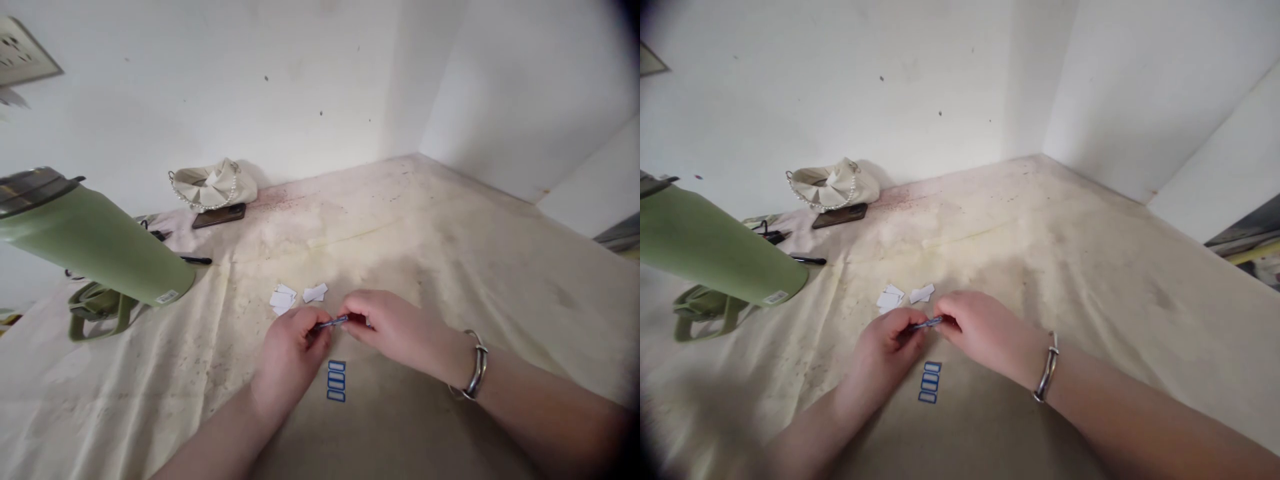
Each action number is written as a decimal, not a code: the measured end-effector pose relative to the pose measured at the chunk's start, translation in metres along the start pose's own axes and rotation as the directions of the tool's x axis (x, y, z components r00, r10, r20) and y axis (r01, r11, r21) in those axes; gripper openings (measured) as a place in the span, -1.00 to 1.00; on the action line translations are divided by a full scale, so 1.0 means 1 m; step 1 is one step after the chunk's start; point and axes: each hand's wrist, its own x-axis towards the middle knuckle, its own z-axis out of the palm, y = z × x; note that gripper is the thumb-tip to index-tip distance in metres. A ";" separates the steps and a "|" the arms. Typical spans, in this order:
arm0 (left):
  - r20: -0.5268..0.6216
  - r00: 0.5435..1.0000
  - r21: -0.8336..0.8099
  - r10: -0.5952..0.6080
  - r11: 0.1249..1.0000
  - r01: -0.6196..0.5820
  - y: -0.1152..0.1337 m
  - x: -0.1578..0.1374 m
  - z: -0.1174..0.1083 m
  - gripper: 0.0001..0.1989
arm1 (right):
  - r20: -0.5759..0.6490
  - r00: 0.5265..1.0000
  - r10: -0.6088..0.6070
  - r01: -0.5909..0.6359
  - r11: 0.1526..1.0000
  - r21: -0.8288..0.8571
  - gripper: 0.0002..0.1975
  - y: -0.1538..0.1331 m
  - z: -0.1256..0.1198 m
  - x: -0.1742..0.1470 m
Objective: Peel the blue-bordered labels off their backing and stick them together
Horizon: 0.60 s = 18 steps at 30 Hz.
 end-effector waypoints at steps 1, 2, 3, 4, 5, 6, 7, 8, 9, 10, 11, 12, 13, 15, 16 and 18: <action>0.025 0.999 -0.034 -0.030 0.999 0.031 0.001 -0.001 0.001 -0.88 | 0.003 1.000 -0.007 0.007 1.000 -0.018 -0.86 -0.001 -0.001 0.000; 0.045 0.997 -0.078 -0.058 0.995 0.062 0.001 -0.001 0.001 -0.89 | -0.001 1.000 -0.008 0.008 1.000 -0.027 -0.83 -0.002 -0.001 0.000; 0.060 0.995 -0.130 -0.082 0.987 0.089 0.001 -0.001 0.002 -0.90 | -0.012 1.000 -0.007 0.006 1.000 -0.027 -0.82 -0.004 -0.002 0.000; 0.070 0.992 -0.187 -0.101 0.976 0.112 0.001 -0.002 0.002 -0.90 | -0.022 1.000 -0.003 0.003 1.000 -0.019 -0.83 -0.005 -0.003 0.000; 0.078 0.990 -0.244 -0.116 0.961 0.131 0.001 -0.002 0.002 -0.90 | -0.030 1.000 0.002 -0.002 1.000 -0.011 -0.83 -0.006 -0.004 0.000; 0.081 0.988 -0.299 -0.129 0.943 0.148 0.001 -0.002 0.002 -0.89 | -0.032 0.999 0.007 -0.007 1.000 -0.004 -0.83 -0.007 -0.005 0.000; 0.081 0.986 -0.348 -0.144 0.923 0.163 0.001 -0.002 0.002 -0.89 | -0.031 0.999 0.012 -0.012 1.000 0.003 -0.83 -0.007 -0.006 0.000; 0.075 0.984 -0.390 -0.163 0.903 0.179 0.001 -0.001 0.002 -0.88 | -0.027 0.999 0.021 -0.021 1.000 0.011 -0.84 -0.007 -0.008 0.000; 0.065 0.980 -0.423 -0.186 0.885 0.196 0.002 -0.001 0.001 -0.88 | -0.023 0.999 0.039 -0.039 0.999 0.017 -0.87 -0.006 -0.010 -0.001; 0.050 0.976 -0.448 -0.213 0.869 0.212 0.002 -0.001 0.001 -0.88 | -0.023 0.998 0.064 -0.064 0.998 0.019 -0.90 -0.004 -0.013 -0.001; 0.032 0.970 -0.463 -0.241 0.857 0.228 0.003 0.000 0.000 -0.87 | -0.025 0.995 0.093 -0.093 0.996 0.013 -0.88 -0.001 -0.016 -0.001; 0.016 0.963 -0.471 -0.269 0.847 0.244 0.003 0.000 0.000 -0.87 | -0.030 0.992 0.122 -0.123 0.992 -0.008 -0.84 0.003 -0.020 -0.002; 0.003 0.955 -0.477 -0.297 0.839 0.262 0.003 0.001 0.000 -0.86 | -0.035 0.990 0.138 -0.140 0.989 -0.046 -0.82 0.008 -0.023 -0.003; -0.012 0.937 -0.496 -0.348 0.816 0.297 0.001 0.002 0.000 -0.84 | 0.003 0.991 0.134 -0.132 0.980 -0.150 -0.84 0.017 -0.028 -0.005; -0.017 0.930 -0.512 -0.368 0.802 0.309 0.001 0.002 0.000 -0.84 | 0.040 0.991 0.126 -0.116 0.974 -0.193 -0.85 0.020 -0.030 -0.007; -0.029 0.920 -0.539 -0.391 0.781 0.315 -0.001 0.003 0.000 -0.83 | 0.107 0.989 0.101 -0.071 0.963 -0.259 -0.81 0.024 -0.032 -0.009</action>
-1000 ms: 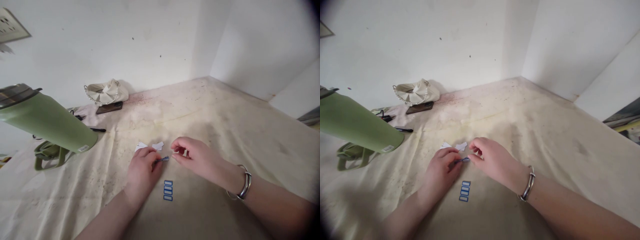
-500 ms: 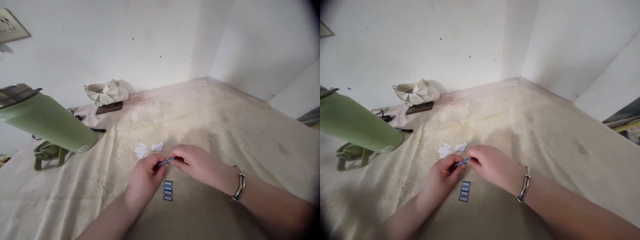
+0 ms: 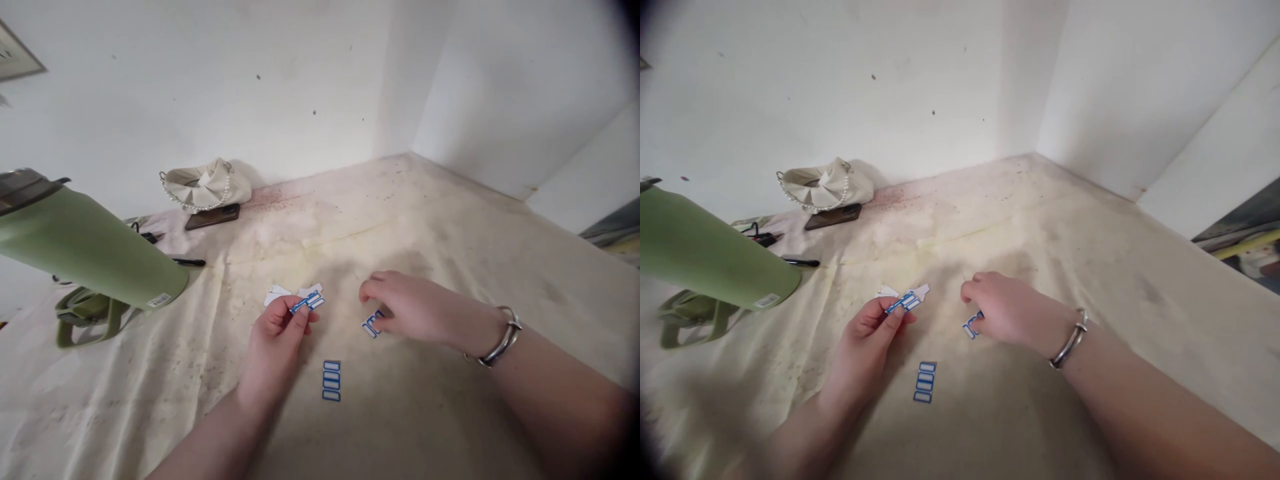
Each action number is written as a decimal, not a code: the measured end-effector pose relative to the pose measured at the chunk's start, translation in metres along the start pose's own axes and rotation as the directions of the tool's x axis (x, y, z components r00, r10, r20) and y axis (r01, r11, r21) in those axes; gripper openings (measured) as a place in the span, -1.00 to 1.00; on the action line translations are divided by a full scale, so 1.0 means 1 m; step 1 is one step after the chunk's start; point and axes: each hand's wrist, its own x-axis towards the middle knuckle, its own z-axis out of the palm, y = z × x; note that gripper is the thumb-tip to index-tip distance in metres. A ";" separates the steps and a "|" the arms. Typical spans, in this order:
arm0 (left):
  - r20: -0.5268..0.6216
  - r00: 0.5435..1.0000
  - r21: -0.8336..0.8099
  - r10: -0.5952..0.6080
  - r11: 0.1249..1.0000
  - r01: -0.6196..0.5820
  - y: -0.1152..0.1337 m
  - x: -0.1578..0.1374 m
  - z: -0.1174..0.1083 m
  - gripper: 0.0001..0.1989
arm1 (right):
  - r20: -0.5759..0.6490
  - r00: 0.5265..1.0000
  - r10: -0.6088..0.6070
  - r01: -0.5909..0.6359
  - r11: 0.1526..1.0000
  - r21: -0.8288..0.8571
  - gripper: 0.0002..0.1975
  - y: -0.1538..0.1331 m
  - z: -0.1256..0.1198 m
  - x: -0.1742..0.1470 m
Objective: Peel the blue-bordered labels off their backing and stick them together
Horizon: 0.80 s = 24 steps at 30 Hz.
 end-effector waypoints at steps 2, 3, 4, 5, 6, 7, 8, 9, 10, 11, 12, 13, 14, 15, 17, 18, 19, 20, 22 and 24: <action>-0.011 1.000 -0.006 0.002 1.000 -0.002 -0.001 0.001 0.000 -0.82 | 0.030 0.999 -0.025 0.027 0.998 -0.058 -0.78 0.000 0.001 -0.002; -0.009 1.000 0.000 0.001 1.000 -0.001 -0.001 0.001 0.000 -0.81 | 0.038 0.999 -0.025 0.028 0.996 -0.083 -0.79 -0.002 0.001 -0.002; -0.005 1.000 0.009 -0.002 1.000 0.002 0.000 0.001 -0.001 -0.81 | 0.046 0.999 -0.013 0.018 0.994 -0.105 -0.81 -0.003 0.002 -0.002; 0.001 1.000 0.018 -0.006 1.000 0.006 0.000 0.001 -0.001 -0.81 | 0.059 0.998 0.004 0.003 0.993 -0.118 -0.83 -0.004 0.003 -0.001; 0.006 1.000 0.026 -0.010 1.000 0.010 0.000 0.001 -0.001 -0.82 | 0.073 0.997 0.021 -0.012 0.993 -0.120 -0.85 -0.004 0.004 -0.001; 0.010 1.000 0.034 -0.010 0.999 0.010 0.000 0.000 -0.001 -0.82 | 0.086 0.996 0.034 -0.024 0.993 -0.114 -0.88 -0.004 0.005 0.000; 0.012 1.000 0.039 -0.006 0.999 0.006 0.001 0.000 -0.001 -0.82 | 0.094 0.995 0.038 -0.029 0.994 -0.101 -0.91 -0.004 0.006 0.001; 0.013 1.000 0.043 -0.001 0.999 0.000 0.001 0.000 -0.001 -0.83 | 0.094 0.995 0.034 -0.026 0.996 -0.085 -0.93 -0.004 0.006 0.001; 0.016 1.000 0.045 0.005 0.999 -0.006 0.001 0.000 0.000 -0.82 | 0.089 0.996 0.023 -0.017 0.998 -0.062 -0.94 -0.004 0.006 0.001; 0.021 1.000 0.049 0.009 0.999 -0.010 0.001 0.000 0.000 -0.82 | 0.081 0.997 0.006 -0.003 1.000 -0.030 -0.94 -0.006 0.005 0.001; 0.027 1.000 0.056 0.013 0.998 -0.015 0.002 -0.001 0.001 -0.82 | 0.071 0.997 -0.016 0.015 1.000 0.013 -0.94 -0.008 0.004 0.000; 0.031 0.999 0.064 0.019 0.998 -0.021 0.002 -0.001 0.001 -0.82 | 0.061 0.997 -0.040 0.036 0.997 0.065 -0.93 -0.012 0.003 -0.001; 0.038 0.999 0.073 0.024 0.997 -0.027 0.002 -0.001 0.001 -0.82 | 0.058 0.996 -0.066 0.059 0.991 0.123 -0.92 -0.017 0.002 -0.002; 0.052 0.998 0.082 0.028 0.996 -0.032 0.002 -0.001 0.002 -0.83 | 0.056 0.994 -0.092 0.081 0.981 0.176 -0.90 -0.022 0.001 -0.003; 0.097 0.994 0.089 0.042 0.995 -0.051 0.002 -0.002 0.003 -0.84 | 0.043 0.991 -0.123 0.110 0.965 0.237 -0.88 -0.033 0.002 -0.005; 0.128 0.991 0.090 0.051 0.994 -0.063 0.002 -0.002 0.003 -0.86 | 0.024 0.992 -0.127 0.118 0.962 0.246 -0.87 -0.038 0.003 -0.006; 0.161 0.985 0.094 0.059 0.993 -0.075 0.002 -0.003 0.004 -0.87 | 0.000 0.992 -0.127 0.123 0.961 0.246 -0.87 -0.041 0.005 -0.006; 0.190 0.979 0.099 0.070 0.991 -0.090 0.002 -0.003 0.004 -0.88 | -0.027 0.992 -0.122 0.125 0.962 0.241 -0.87 -0.044 0.008 -0.005; 0.228 0.970 0.109 0.087 0.987 -0.115 0.002 -0.004 0.004 -0.90 | -0.071 0.992 -0.101 0.114 0.967 0.230 -0.85 -0.046 0.012 -0.004; 0.252 0.963 0.106 0.095 0.987 -0.125 0.003 -0.005 0.004 -0.90 | -0.091 0.994 -0.067 0.085 0.972 0.220 -0.83 -0.045 0.014 -0.001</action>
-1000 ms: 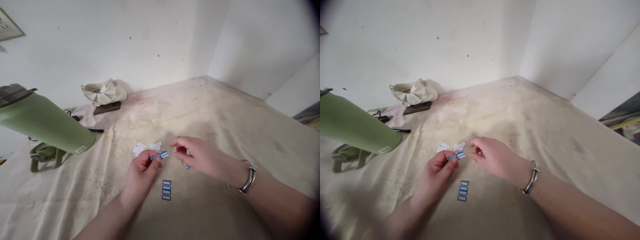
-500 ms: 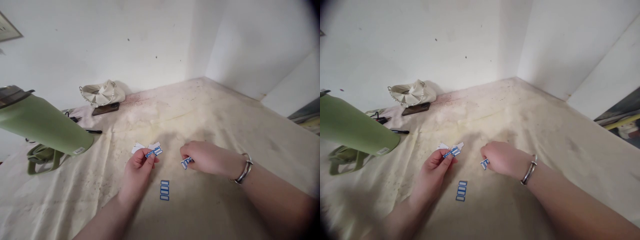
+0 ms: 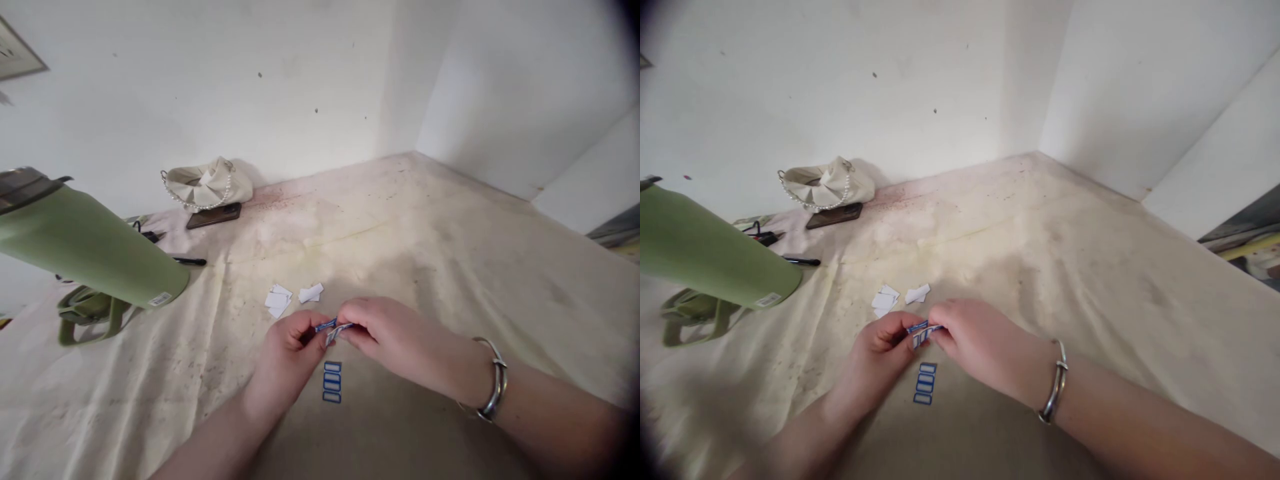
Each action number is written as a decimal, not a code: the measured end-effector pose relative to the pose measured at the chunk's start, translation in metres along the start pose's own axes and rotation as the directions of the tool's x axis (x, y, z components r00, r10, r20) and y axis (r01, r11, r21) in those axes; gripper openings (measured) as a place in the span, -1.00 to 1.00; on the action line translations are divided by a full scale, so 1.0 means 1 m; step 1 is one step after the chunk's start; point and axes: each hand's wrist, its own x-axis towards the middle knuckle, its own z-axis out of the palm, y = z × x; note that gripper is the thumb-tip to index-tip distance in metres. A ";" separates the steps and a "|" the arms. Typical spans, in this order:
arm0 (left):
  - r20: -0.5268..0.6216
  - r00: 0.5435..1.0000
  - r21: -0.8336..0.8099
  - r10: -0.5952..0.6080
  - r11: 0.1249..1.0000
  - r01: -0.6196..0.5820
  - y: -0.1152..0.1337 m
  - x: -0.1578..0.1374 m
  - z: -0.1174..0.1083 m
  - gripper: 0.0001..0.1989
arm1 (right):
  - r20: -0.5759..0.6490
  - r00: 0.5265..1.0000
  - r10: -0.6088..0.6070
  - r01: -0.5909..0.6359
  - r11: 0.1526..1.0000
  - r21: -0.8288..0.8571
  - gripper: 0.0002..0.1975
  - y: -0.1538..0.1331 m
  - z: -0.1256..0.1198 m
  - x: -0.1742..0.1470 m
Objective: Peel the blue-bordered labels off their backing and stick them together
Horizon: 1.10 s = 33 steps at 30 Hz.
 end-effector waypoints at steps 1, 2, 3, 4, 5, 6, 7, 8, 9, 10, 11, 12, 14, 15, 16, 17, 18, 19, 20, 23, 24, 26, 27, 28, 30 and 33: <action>0.009 1.000 -0.005 0.003 1.000 -0.003 0.001 0.000 0.000 -0.90 | -0.008 1.000 0.019 -0.019 1.000 -0.009 -0.82 0.001 0.000 0.001; 0.017 1.000 -0.010 0.003 1.000 -0.002 0.002 -0.001 0.000 -0.90 | -0.017 0.999 0.039 -0.039 0.999 -0.023 -0.81 0.002 0.000 0.002; 0.026 1.000 -0.014 0.000 1.000 0.000 0.002 -0.001 -0.001 -0.90 | -0.028 0.998 0.054 -0.055 0.998 -0.040 -0.80 0.002 0.000 0.002; 0.034 0.999 -0.015 -0.002 1.000 0.003 0.003 -0.002 -0.001 -0.89 | -0.040 0.997 0.063 -0.065 0.996 -0.060 -0.79 0.003 0.000 0.003; 0.042 0.999 -0.013 -0.005 1.000 0.006 0.003 -0.002 -0.001 -0.89 | -0.050 0.996 0.067 -0.071 0.994 -0.080 -0.78 0.004 0.000 0.003; 0.049 0.999 -0.010 -0.008 1.000 0.009 0.003 -0.002 -0.001 -0.89 | -0.059 0.996 0.067 -0.072 0.992 -0.099 -0.77 0.006 0.000 0.003; 0.054 0.999 -0.008 -0.009 1.000 0.009 0.003 -0.002 -0.001 -0.89 | -0.065 0.996 0.063 -0.070 0.991 -0.116 -0.77 0.007 0.001 0.003; 0.056 0.998 -0.007 -0.006 1.000 0.007 0.003 -0.002 -0.001 -0.89 | -0.071 0.996 0.058 -0.067 0.989 -0.129 -0.76 0.009 0.002 0.004; 0.057 0.998 -0.007 -0.003 1.000 0.003 0.003 -0.002 -0.001 -0.89 | -0.076 0.996 0.054 -0.064 0.989 -0.135 -0.77 0.010 0.002 0.004; 0.056 0.998 -0.011 0.002 1.000 -0.002 0.002 -0.002 -0.001 -0.90 | -0.085 0.995 0.056 -0.067 0.988 -0.137 -0.78 0.012 0.003 0.004; 0.055 0.998 -0.016 0.008 1.000 -0.008 0.002 -0.002 -0.001 -0.90 | -0.100 0.993 0.061 -0.074 0.989 -0.131 -0.81 0.013 0.003 0.004; 0.052 0.999 -0.021 0.015 1.000 -0.013 0.002 -0.002 0.000 -0.91 | -0.119 0.991 0.069 -0.083 0.990 -0.117 -0.85 0.014 0.003 0.004; 0.049 0.999 -0.021 0.022 1.000 -0.021 0.002 -0.001 0.000 -0.92 | -0.138 0.988 0.075 -0.084 0.995 -0.058 -0.87 0.015 0.003 0.004; 0.047 0.999 -0.014 0.024 1.000 -0.023 0.002 -0.001 0.000 -0.92 | -0.126 0.990 0.070 -0.073 0.997 -0.023 -0.86 0.016 0.002 0.004; 0.044 0.999 -0.005 0.025 1.000 -0.024 0.003 -0.002 0.000 -0.92 | -0.098 0.993 0.060 -0.059 0.998 0.009 -0.87 0.016 0.002 0.005; 0.043 0.999 0.006 0.024 1.000 -0.025 0.003 -0.002 -0.001 -0.92 | -0.059 0.997 0.048 -0.046 0.998 0.034 -0.91 0.016 0.001 0.005; 0.044 0.999 0.016 0.025 1.000 -0.025 0.004 -0.002 -0.001 -0.92 | -0.021 0.999 0.039 -0.038 0.998 0.049 -0.96 0.016 0.001 0.005; 0.050 0.998 0.024 0.026 0.999 -0.027 0.005 -0.002 -0.002 -0.90 | 0.009 0.999 0.036 -0.036 0.998 0.056 -0.97 0.016 0.001 0.005; 0.060 0.998 0.023 0.028 0.999 -0.030 0.005 -0.002 -0.003 -0.88 | 0.027 0.999 0.036 -0.038 0.998 0.058 -0.94 0.016 0.000 0.006; 0.104 0.993 -0.034 0.055 0.998 -0.052 0.006 -0.002 -0.003 -0.82 | 0.028 0.999 0.046 -0.048 0.997 0.058 -0.90 0.016 0.000 0.006; 0.106 0.992 -0.050 0.067 0.997 -0.062 0.005 -0.002 -0.003 -0.81 | 0.024 0.998 0.051 -0.052 0.997 0.056 -0.88 0.016 0.000 0.006; 0.090 0.993 -0.017 0.079 0.997 -0.078 0.004 -0.003 -0.001 -0.84 | 0.019 0.998 0.056 -0.057 0.997 0.056 -0.87 0.015 0.000 0.006; 0.072 0.994 0.035 0.081 0.996 -0.084 0.003 -0.003 -0.001 -0.87 | 0.020 0.998 0.056 -0.057 0.997 0.059 -0.87 0.015 0.000 0.006; 0.046 0.995 0.107 0.088 0.990 -0.092 0.002 -0.003 0.000 -0.91 | 0.024 0.998 0.054 -0.056 0.996 0.066 -0.88 0.014 0.000 0.006; -0.018 0.986 0.277 0.165 0.949 -0.154 -0.001 -0.002 -0.001 -0.92 | 0.024 0.999 0.049 -0.051 0.995 0.083 -0.93 0.013 0.000 0.006; -0.054 0.933 0.531 0.356 0.802 -0.275 -0.004 0.002 -0.005 -0.88 | -0.051 0.996 0.069 -0.065 0.994 0.083 -0.92 0.014 0.000 0.007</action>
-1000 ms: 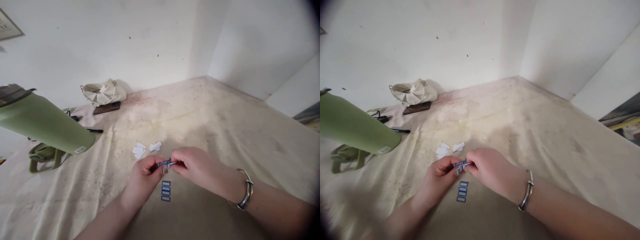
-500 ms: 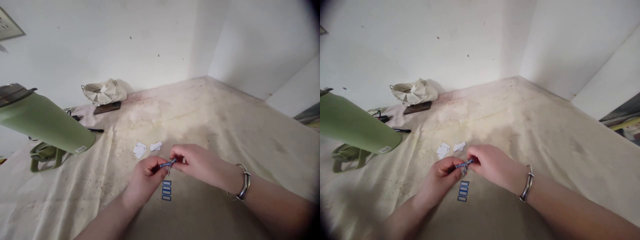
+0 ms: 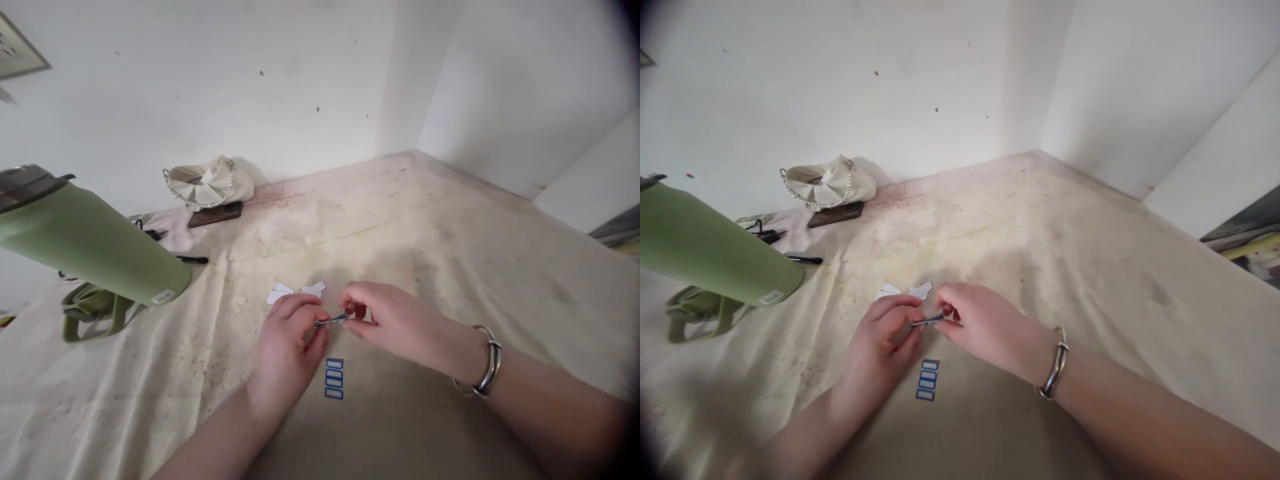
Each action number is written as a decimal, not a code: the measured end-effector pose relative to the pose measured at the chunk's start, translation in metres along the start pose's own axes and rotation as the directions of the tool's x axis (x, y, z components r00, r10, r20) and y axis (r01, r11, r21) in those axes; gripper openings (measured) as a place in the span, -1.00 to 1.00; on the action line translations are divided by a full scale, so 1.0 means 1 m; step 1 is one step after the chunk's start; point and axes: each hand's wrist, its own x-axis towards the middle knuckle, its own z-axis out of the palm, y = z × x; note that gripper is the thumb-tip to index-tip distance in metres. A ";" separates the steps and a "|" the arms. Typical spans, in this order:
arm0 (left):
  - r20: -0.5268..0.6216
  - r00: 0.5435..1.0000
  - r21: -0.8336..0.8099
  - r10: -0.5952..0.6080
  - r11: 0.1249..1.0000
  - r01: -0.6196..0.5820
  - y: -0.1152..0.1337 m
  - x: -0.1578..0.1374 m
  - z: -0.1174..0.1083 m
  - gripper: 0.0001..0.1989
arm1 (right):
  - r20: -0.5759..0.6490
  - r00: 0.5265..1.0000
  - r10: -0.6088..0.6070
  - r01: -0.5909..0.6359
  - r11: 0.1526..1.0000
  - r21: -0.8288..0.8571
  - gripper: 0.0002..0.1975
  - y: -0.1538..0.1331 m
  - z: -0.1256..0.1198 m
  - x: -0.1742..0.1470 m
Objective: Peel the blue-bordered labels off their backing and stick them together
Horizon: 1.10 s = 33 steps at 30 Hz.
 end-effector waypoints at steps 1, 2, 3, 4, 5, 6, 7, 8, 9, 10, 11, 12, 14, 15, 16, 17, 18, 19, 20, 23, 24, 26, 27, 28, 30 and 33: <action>0.001 0.999 0.072 0.032 0.997 -0.032 -0.002 0.001 0.000 -0.87 | -0.033 0.999 0.004 -0.004 1.000 -0.010 -0.89 0.001 0.000 0.001; 0.023 0.999 0.125 0.042 0.991 -0.045 -0.004 0.002 -0.001 -0.87 | -0.059 0.998 0.005 -0.007 1.000 -0.024 -0.86 0.002 0.000 0.001; 0.054 0.998 0.162 0.036 0.986 -0.044 -0.006 0.003 -0.001 -0.88 | -0.072 0.997 0.003 -0.006 0.999 -0.038 -0.84 0.003 0.000 0.001; 0.080 0.996 0.180 0.027 0.983 -0.041 -0.007 0.004 -0.001 -0.88 | -0.072 0.997 -0.004 0.000 0.999 -0.051 -0.83 0.004 0.000 0.001; 0.095 0.995 0.181 0.021 0.983 -0.038 -0.008 0.004 -0.001 -0.88 | -0.062 0.998 -0.014 0.010 0.998 -0.062 -0.81 0.005 0.001 0.001; 0.094 0.995 0.170 0.021 0.985 -0.037 -0.009 0.005 0.000 -0.88 | -0.046 0.999 -0.025 0.022 0.997 -0.070 -0.79 0.006 0.002 0.001; 0.085 0.996 0.152 0.023 0.988 -0.035 -0.008 0.004 0.000 -0.89 | -0.029 0.999 -0.039 0.036 0.997 -0.074 -0.75 0.006 0.003 0.000; 0.068 0.997 0.135 0.021 0.990 -0.030 -0.008 0.004 0.000 -0.89 | -0.010 0.998 -0.054 0.053 0.996 -0.075 -0.72 0.007 0.005 0.000; 0.053 0.998 0.119 0.017 0.993 -0.023 -0.007 0.004 0.000 -0.89 | 0.010 0.997 -0.071 0.071 0.995 -0.073 -0.70 0.007 0.007 0.000; 0.046 0.999 0.107 0.010 0.994 -0.015 -0.006 0.003 0.000 -0.89 | 0.031 0.996 -0.087 0.089 0.993 -0.073 -0.73 0.008 0.009 0.000; 0.050 0.999 0.099 0.000 0.995 -0.005 -0.005 0.003 0.000 -0.88 | 0.051 0.993 -0.102 0.106 0.992 -0.076 -0.79 0.008 0.010 0.000; 0.062 0.998 0.090 -0.009 0.996 0.003 -0.003 0.003 0.000 -0.88 | 0.066 0.991 -0.112 0.118 0.990 -0.082 -0.89 0.008 0.012 0.000; 0.092 0.995 0.055 -0.026 0.998 0.021 0.000 0.002 0.000 -0.90 | 0.078 0.990 -0.119 0.127 0.987 -0.102 -0.93 0.008 0.014 0.001; 0.103 0.994 0.025 -0.036 0.999 0.034 0.001 0.002 0.000 -0.92 | 0.074 0.990 -0.118 0.125 0.986 -0.110 -0.87 0.008 0.014 0.002; 0.109 0.993 -0.011 -0.053 0.998 0.055 0.002 0.002 0.000 -0.93 | 0.069 0.991 -0.114 0.121 0.986 -0.115 -0.84 0.008 0.014 0.002; 0.113 0.991 -0.052 -0.076 0.995 0.082 0.003 0.002 0.000 -0.94 | 0.063 0.992 -0.110 0.116 0.986 -0.116 -0.82 0.007 0.013 0.003; 0.117 0.988 -0.102 -0.105 0.988 0.117 0.003 0.002 0.001 -0.95 | 0.057 0.993 -0.106 0.112 0.987 -0.113 -0.82 0.006 0.013 0.003; 0.119 0.983 -0.161 -0.141 0.974 0.159 0.003 0.002 0.001 -0.94 | 0.046 0.993 -0.104 0.108 0.989 -0.101 -0.84 0.005 0.012 0.003; 0.118 0.976 -0.228 -0.184 0.951 0.207 0.002 0.002 0.001 -0.94 | 0.032 0.995 -0.098 0.101 0.991 -0.083 -0.88 0.005 0.011 0.003; 0.085 0.938 -0.438 -0.337 0.833 0.339 -0.002 0.003 0.002 -0.90 | -0.008 0.999 -0.054 0.053 0.998 -0.034 -0.89 0.003 0.011 0.001; 0.065 0.921 -0.493 -0.384 0.790 0.364 -0.003 0.003 0.002 -0.88 | 0.001 0.999 -0.041 0.041 0.999 -0.036 -0.85 0.003 0.011 0.001; 0.023 0.892 -0.562 -0.452 0.732 0.386 -0.005 0.005 0.001 -0.86 | 0.058 0.997 -0.042 0.046 0.997 -0.067 -0.83 0.001 0.013 -0.002; 0.007 0.882 -0.580 -0.471 0.717 0.387 -0.005 0.005 0.001 -0.85 | 0.095 0.993 -0.063 0.072 0.994 -0.083 -0.81 -0.001 0.014 -0.004; -0.004 0.877 -0.589 -0.481 0.710 0.386 -0.005 0.006 0.001 -0.84 | 0.136 0.986 -0.097 0.110 0.989 -0.095 -0.79 -0.003 0.015 -0.006; -0.004 0.877 -0.584 -0.481 0.713 0.388 -0.004 0.006 0.001 -0.84 | 0.204 0.963 -0.176 0.200 0.974 -0.104 -0.75 -0.009 0.017 -0.010; 0.016 0.889 -0.561 -0.457 0.732 0.386 -0.001 0.006 0.001 -0.87 | 0.264 0.934 -0.242 0.277 0.956 -0.102 -0.82 -0.016 0.021 -0.014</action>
